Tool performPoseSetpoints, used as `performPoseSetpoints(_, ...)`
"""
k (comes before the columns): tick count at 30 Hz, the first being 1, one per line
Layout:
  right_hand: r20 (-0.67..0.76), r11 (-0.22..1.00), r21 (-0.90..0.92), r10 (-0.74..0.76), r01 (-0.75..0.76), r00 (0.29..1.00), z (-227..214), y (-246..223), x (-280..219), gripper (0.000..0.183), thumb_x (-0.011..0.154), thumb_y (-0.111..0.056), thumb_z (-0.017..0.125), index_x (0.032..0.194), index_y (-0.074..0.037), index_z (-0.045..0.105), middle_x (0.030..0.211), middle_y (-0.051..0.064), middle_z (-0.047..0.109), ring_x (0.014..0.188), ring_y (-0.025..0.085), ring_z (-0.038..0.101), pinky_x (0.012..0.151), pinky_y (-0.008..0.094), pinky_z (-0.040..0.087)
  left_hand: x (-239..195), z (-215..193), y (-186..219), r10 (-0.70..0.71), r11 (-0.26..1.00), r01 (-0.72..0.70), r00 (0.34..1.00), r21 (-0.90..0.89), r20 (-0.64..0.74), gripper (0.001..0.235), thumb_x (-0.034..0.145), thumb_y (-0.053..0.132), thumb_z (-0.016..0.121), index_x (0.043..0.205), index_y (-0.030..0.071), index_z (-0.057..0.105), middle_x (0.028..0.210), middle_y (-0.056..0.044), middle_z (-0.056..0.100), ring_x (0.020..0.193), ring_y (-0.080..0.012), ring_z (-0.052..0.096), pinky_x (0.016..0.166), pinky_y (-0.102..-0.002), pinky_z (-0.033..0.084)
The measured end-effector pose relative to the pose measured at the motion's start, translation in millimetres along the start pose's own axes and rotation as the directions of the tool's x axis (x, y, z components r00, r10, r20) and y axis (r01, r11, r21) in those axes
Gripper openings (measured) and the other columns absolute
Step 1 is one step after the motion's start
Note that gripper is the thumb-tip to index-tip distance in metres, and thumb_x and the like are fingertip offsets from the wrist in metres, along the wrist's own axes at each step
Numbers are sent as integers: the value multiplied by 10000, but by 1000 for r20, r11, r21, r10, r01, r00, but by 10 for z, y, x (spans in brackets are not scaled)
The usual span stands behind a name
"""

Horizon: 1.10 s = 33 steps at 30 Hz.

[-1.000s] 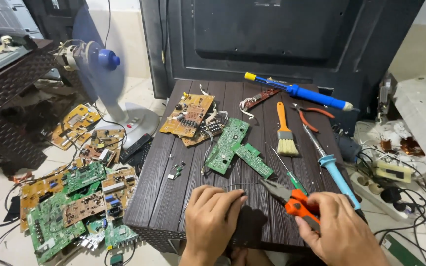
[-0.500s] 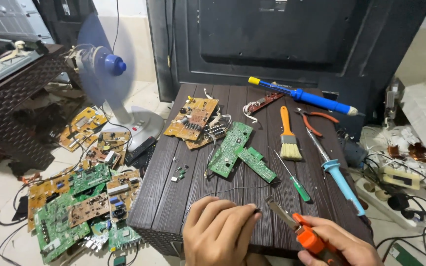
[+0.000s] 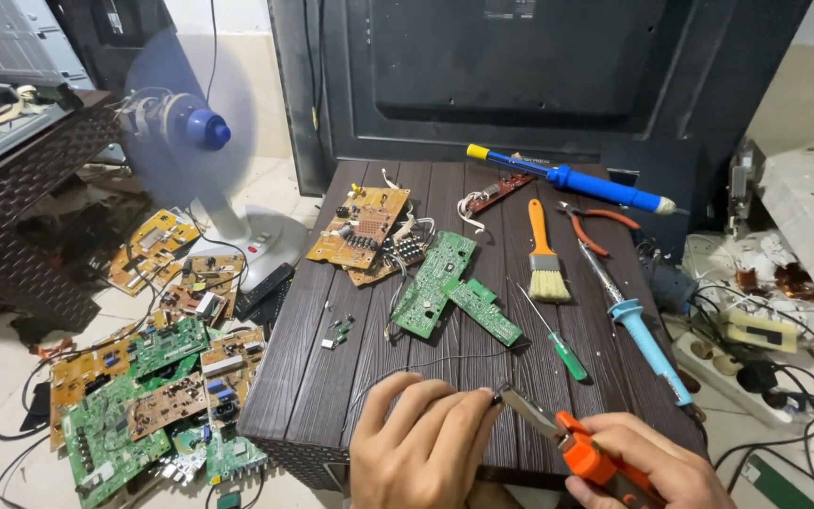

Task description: The person solders a wire to a small green circuit board using a soldering iron. They then use pliers to strip the ends of a wire and prepare a small green component for soldering. The workspace contains various circuit boards and tools.

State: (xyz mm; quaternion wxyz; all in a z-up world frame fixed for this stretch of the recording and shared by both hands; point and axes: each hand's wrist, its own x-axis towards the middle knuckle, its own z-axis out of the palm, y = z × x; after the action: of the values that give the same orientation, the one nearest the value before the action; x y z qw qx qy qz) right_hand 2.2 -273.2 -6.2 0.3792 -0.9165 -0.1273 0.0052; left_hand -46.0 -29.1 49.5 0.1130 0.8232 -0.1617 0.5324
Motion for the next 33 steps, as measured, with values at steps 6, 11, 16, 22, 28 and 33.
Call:
performPoseSetpoints(6,26,979,108,-177,173,984,-3,51,50,156,699,-253,930,819,-205,845,962,-122,863,704,44,676,662,147,490,23,47,5,-55,996,53,998,-65,-33,154,968,173,674,835,113,721,792,28,725,691,-154,663,748,-335,528)
performPoseSetpoints(11,-92,994,8,-108,109,990,137,-131,-45,125,705,-293,900,803,-252,833,914,-181,862,683,10,640,667,113,430,79,54,136,-231,966,225,972,-126,-32,154,915,168,707,779,98,730,685,6,705,638,-157,658,720,-334,551)
performPoseSetpoints(16,-163,999,-18,-38,35,986,216,-221,55,62,714,-306,874,756,-264,856,809,-165,832,686,-12,647,663,146,472,84,189,140,-313,947,306,947,-99,-67,103,869,174,737,785,117,752,675,30,721,652,-144,664,675,-313,563)
performPoseSetpoints(22,62,965,222,133,-143,989,175,-126,173,75,746,-210,903,820,-200,907,958,-138,888,798,40,639,743,160,465,101,313,130,-352,934,331,918,-135,-183,44,834,152,762,808,116,768,679,28,751,641,-134,662,637,-258,567)
performPoseSetpoints(28,129,925,172,320,-339,939,142,-201,272,308,798,-160,848,991,-343,1002,976,-211,912,638,22,798,739,133,539,52,373,80,-395,917,384,912,-106,-111,27,815,163,797,842,158,796,726,55,777,692,-93,698,667,-236,593)
performPoseSetpoints(33,62,957,217,183,-193,981,206,-134,253,284,820,-202,740,912,-294,993,1045,-222,961,769,-29,825,720,158,474,117,314,107,-444,893,440,896,-93,-23,40,806,197,806,830,165,810,699,58,786,684,-91,705,668,-239,593)
